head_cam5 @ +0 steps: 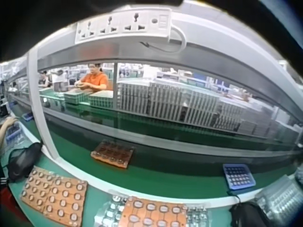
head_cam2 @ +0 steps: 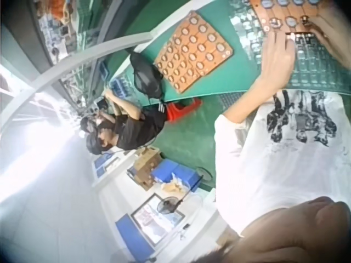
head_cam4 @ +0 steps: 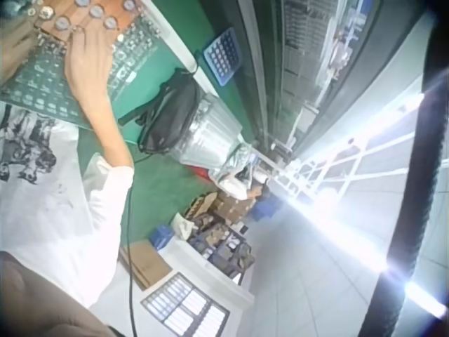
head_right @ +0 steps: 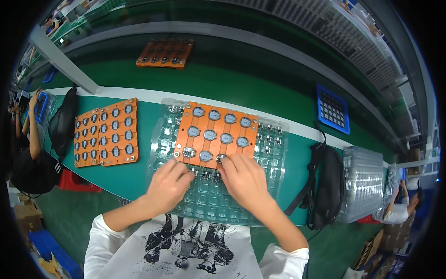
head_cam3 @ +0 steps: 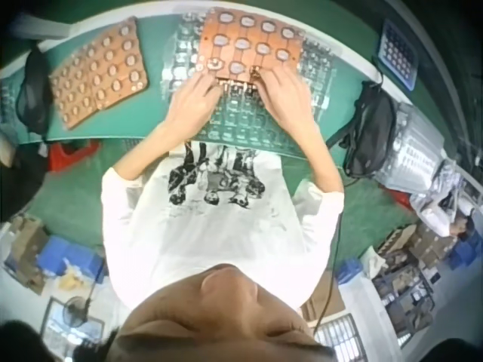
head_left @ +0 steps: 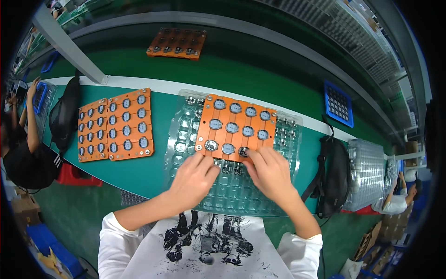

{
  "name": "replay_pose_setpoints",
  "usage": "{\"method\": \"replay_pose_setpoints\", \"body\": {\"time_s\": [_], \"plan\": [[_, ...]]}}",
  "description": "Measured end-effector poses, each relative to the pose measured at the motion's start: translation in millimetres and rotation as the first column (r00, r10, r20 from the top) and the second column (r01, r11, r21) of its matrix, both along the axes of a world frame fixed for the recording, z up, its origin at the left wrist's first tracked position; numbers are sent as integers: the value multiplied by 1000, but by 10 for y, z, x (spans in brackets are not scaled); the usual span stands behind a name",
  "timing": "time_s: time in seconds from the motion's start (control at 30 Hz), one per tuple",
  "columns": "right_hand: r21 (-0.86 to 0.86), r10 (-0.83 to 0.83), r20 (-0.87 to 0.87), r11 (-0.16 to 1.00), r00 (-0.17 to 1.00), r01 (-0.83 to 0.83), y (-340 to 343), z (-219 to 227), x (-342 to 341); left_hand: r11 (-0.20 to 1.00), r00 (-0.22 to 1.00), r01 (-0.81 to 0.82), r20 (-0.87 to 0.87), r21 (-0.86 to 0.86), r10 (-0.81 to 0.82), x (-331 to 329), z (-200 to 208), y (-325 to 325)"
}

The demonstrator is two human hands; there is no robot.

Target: Assembling small circular components into an orange template and placing the sub-assembly onto a main circuit board.

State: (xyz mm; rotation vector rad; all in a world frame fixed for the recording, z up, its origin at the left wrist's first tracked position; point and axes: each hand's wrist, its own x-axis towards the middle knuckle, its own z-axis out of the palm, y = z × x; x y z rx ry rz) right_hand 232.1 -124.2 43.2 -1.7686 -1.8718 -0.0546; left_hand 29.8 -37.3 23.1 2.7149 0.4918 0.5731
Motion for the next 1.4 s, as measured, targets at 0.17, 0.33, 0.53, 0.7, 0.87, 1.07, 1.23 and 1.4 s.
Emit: {"method": "replay_pose_setpoints", "body": {"time_s": [0.17,0.33,0.53,0.7,0.87,1.07,1.23,1.4], "plan": [[-209,40,-53,977,998,-50,-405,-208,-183,996,977,38,206,82,-54,322,27,279],[-317,52,94,948,994,-20,-340,-380,-219,994,986,102,131,27,-105,390,-208,305],[-88,-49,84,995,995,56,-119,229,204,997,991,67,114,-24,-64,371,-185,307],[-98,-38,179,994,983,56,131,-164,597,997,980,-77,184,6,75,395,39,104],[-116,35,89,993,995,-25,153,-199,656,994,996,90,0,-54,-91,114,-63,-125],[-89,14,-23,996,1000,-16,95,-204,642,998,976,67,-208,-6,-67,218,-274,-228],[-31,-146,-321,989,936,144,-191,-302,911,999,994,3,-110,-54,-9,170,166,-3],[-430,-113,-109,901,988,56,-588,-238,780,996,985,25,175,-87,-10,269,258,662]]}}
